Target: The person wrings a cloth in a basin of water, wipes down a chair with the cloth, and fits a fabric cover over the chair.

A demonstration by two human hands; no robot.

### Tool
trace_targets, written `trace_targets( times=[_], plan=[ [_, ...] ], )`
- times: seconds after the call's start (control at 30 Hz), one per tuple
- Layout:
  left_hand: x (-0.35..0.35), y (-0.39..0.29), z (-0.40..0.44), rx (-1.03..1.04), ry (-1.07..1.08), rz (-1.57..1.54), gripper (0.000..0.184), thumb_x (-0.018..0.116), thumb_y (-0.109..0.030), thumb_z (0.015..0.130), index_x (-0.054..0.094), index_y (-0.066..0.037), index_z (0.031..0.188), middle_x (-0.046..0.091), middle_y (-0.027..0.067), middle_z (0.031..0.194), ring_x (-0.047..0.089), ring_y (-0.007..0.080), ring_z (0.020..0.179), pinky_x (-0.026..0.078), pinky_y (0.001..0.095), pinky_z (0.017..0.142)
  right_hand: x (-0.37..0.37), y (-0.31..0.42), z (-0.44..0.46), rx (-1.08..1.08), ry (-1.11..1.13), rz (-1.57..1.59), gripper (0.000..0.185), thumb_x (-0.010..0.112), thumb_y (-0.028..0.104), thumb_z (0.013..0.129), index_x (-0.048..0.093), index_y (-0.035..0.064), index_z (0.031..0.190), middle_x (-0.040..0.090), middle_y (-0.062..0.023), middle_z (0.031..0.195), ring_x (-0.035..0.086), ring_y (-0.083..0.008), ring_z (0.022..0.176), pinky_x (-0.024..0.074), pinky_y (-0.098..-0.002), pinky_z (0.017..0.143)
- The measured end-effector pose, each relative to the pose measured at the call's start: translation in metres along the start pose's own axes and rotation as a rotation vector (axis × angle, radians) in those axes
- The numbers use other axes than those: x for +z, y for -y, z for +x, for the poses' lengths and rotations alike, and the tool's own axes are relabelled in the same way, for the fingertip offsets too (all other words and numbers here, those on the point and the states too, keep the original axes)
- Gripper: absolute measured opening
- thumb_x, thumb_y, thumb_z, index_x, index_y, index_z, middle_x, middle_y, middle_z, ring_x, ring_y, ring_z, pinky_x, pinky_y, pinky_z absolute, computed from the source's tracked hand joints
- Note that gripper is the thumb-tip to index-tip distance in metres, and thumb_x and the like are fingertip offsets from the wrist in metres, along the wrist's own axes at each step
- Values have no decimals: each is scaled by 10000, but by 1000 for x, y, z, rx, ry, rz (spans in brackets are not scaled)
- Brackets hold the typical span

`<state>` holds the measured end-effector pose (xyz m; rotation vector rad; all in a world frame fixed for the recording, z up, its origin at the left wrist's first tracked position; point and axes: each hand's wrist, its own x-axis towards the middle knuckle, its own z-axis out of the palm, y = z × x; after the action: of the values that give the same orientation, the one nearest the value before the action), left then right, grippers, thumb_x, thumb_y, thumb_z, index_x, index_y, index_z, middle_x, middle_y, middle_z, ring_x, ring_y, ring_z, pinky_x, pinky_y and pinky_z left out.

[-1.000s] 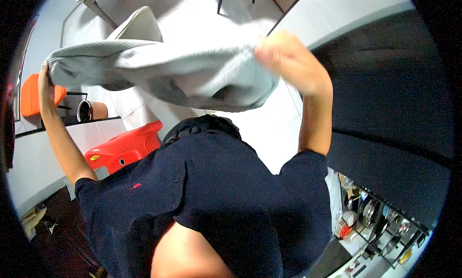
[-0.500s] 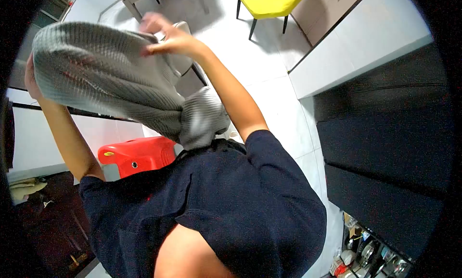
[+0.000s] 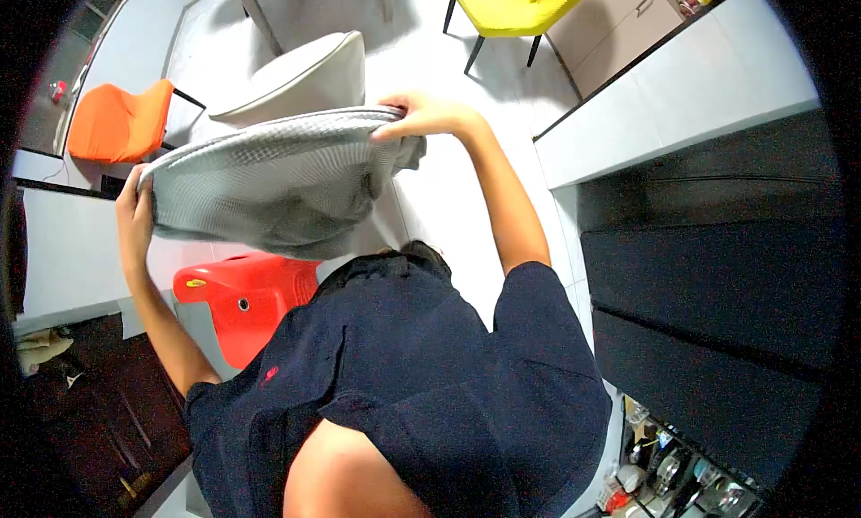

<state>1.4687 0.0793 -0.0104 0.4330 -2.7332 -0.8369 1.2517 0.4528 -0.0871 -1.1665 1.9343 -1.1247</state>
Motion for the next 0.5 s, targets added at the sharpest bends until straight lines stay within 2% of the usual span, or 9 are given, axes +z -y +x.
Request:
trace_targets(
  times=[0.03,0.1,0.13,0.23,0.27,0.4,0.43,0.47,0.5],
  plan=[
    [14,13,1,72,-121,-50,202,434,-120,889,504,27,1009,533,38,797,459,101,729,388,220,670,1,-16,3,-10,27,16,302,644,198,737,579,11,965,564,-6,791,487,-85,709,430,-239,629],
    [34,7,7,206,-378,6,148,430,-77,867,524,-19,966,453,53,645,401,98,567,359,232,539,1,-55,11,48,23,28,278,612,146,737,574,13,979,567,-18,819,492,-88,718,429,-241,642],
    [35,7,10,143,-352,1,146,436,-86,869,530,-36,970,499,93,682,450,118,601,396,257,580,6,-72,12,81,19,34,271,596,120,737,572,14,985,569,-23,833,495,-89,723,428,-242,648],
    [58,14,33,277,-477,103,143,450,-97,868,531,-34,967,530,108,728,480,142,629,412,263,607,18,-106,27,-73,-532,-139,287,544,75,701,559,-32,967,561,-68,784,487,-110,713,425,-270,666],
    [62,15,44,209,-469,77,146,457,-113,873,533,-25,961,551,112,760,512,150,662,419,257,630,12,-115,36,-33,-713,-174,267,487,13,700,542,-47,955,553,-97,780,490,-114,694,421,-259,653],
    [62,30,92,171,-523,-2,180,456,-144,890,544,-11,974,592,113,820,538,128,723,427,254,667,-46,-73,83,-153,-1009,-28,288,410,-57,688,548,-42,940,585,-120,827,540,-128,762,419,-230,669],
    [54,37,108,189,-574,20,197,456,-157,895,547,-6,982,602,115,839,542,121,739,429,255,677,-63,-52,103,-276,-1022,-49,271,389,-60,778,552,-13,989,562,-7,822,488,-59,655,397,-193,596],
    [39,45,131,216,-571,64,274,454,-228,904,539,-1,1033,606,110,930,546,158,843,417,273,777,-86,-35,125,-359,-1040,-167,235,406,-41,798,559,-10,973,555,-10,800,489,-61,658,393,-195,592],
    [22,51,162,295,-607,143,285,448,-225,906,538,-7,1065,607,118,961,555,164,866,420,281,785,-112,-18,156,-531,-1073,-202,208,437,-3,806,571,-6,965,559,-28,770,503,-84,677,398,-198,630]
  ],
)
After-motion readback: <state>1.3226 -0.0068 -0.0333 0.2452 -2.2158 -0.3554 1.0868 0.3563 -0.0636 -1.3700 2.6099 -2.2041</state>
